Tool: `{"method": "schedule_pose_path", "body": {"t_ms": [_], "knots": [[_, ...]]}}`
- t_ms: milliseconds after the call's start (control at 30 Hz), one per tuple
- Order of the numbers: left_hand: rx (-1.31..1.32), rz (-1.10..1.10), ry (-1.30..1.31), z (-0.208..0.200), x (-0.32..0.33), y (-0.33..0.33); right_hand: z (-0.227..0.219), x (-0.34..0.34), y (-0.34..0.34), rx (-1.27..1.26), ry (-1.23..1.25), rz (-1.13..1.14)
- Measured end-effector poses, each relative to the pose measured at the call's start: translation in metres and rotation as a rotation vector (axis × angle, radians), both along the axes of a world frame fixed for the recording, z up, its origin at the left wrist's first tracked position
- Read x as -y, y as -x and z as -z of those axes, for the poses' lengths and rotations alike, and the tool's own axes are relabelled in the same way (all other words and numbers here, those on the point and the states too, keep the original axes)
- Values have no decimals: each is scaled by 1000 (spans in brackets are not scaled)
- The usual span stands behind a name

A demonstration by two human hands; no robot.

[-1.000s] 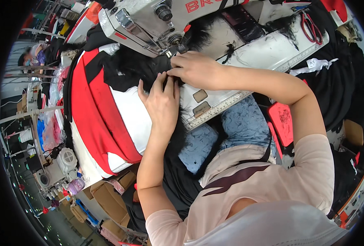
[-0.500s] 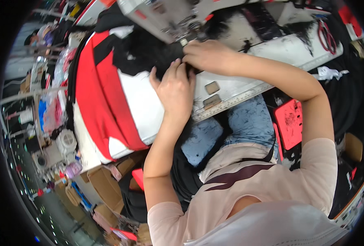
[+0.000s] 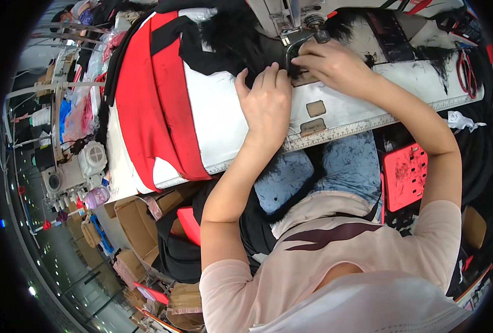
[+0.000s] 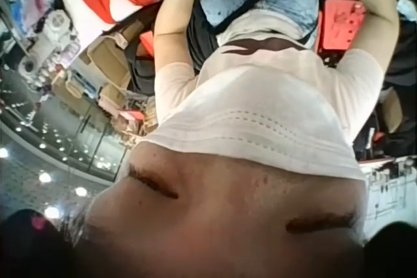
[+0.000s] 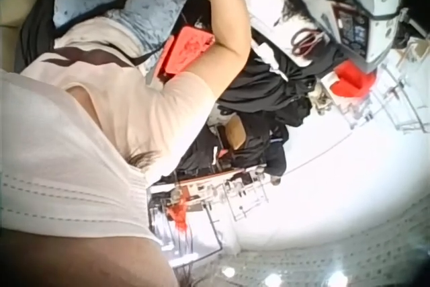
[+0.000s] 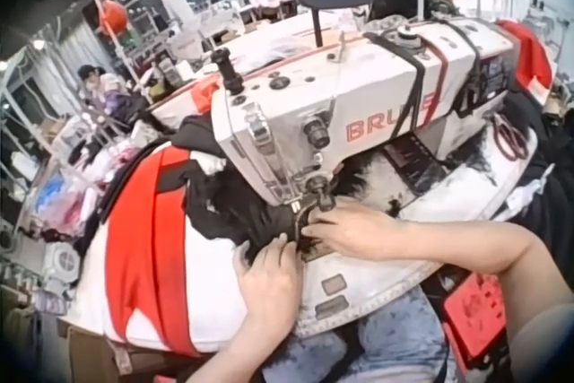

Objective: Sewing black faux fur trim onto a garment using an industrial sewing machine.

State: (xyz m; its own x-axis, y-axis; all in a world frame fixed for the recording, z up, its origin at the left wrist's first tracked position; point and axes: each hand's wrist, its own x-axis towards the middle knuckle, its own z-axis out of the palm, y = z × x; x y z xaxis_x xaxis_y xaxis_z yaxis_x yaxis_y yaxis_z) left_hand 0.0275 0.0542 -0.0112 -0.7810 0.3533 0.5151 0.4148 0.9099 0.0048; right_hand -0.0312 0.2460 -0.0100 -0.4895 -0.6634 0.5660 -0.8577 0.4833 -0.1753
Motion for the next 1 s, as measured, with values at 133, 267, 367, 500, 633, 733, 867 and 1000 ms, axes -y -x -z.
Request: {"method": "schedule_pose_path", "body": {"t_ms": [133, 267, 367, 500, 633, 733, 867, 1000], "knots": [[-47, 21, -42, 6, 7, -2, 2, -9, 14, -131, 8, 148], [-25, 15, -18, 3, 9, -6, -2, -5, 19, -147, -142, 168], [12, -11, -5, -1, 7, -6, 4, -2, 26, -213, -245, 196], [33, 6, 3, -4, 6, -4, 1, -5, 26, -262, -327, 217], [10, 17, 30, -2, 4, -2, 2, -6, 31, -273, -327, 204], [-4, 13, 41, 2, 6, -2, 5, -4, 35, -319, -341, 175], [-17, 41, 24, 2, 11, -2, -5, 2, 34, -221, -314, 155], [-27, 87, -18, 1, 8, 2, -10, 0, 28, -98, -228, 244]]}}
